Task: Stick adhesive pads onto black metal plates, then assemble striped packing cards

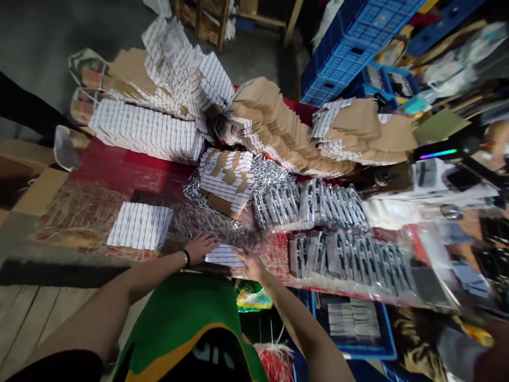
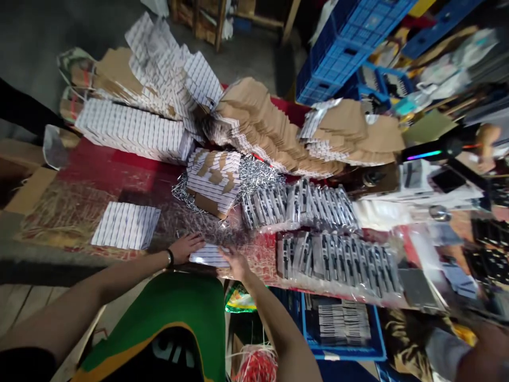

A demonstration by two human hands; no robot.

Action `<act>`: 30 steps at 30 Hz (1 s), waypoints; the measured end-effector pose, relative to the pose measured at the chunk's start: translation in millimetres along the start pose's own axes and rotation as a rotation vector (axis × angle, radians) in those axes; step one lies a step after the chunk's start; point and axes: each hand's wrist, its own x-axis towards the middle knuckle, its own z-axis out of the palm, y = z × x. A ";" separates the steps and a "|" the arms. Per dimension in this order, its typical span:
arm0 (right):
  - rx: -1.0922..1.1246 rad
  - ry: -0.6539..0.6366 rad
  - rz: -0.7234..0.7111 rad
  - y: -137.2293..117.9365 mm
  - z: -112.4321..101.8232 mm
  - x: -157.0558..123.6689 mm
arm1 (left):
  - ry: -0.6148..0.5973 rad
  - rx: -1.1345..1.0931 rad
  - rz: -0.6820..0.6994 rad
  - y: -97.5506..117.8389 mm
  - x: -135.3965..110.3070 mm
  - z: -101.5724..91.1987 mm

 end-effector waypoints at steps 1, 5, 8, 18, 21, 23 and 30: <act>-0.114 -0.072 -0.019 -0.9 2.4 -5.0 | -0.012 0.048 0.039 2.3 -2.0 -0.9; -0.392 -0.001 0.106 -6.6 21.5 -9.0 | 0.017 0.210 0.037 20.9 9.5 6.2; -0.459 0.007 0.090 -6.2 25.9 0.4 | -0.007 0.289 -0.017 29.1 27.2 11.7; -0.587 -0.065 0.147 -29.4 24.5 -6.2 | 0.039 0.388 -0.052 47.9 22.5 34.5; -0.546 0.003 0.197 -39.5 6.7 14.1 | 0.006 0.344 -0.070 53.2 29.3 21.7; -0.457 0.195 0.236 -46.1 -13.2 43.0 | 0.045 0.255 -0.124 47.4 21.7 7.1; -0.159 0.627 0.418 -69.1 -54.5 160.9 | 0.665 0.150 -0.774 -22.5 -74.3 -26.0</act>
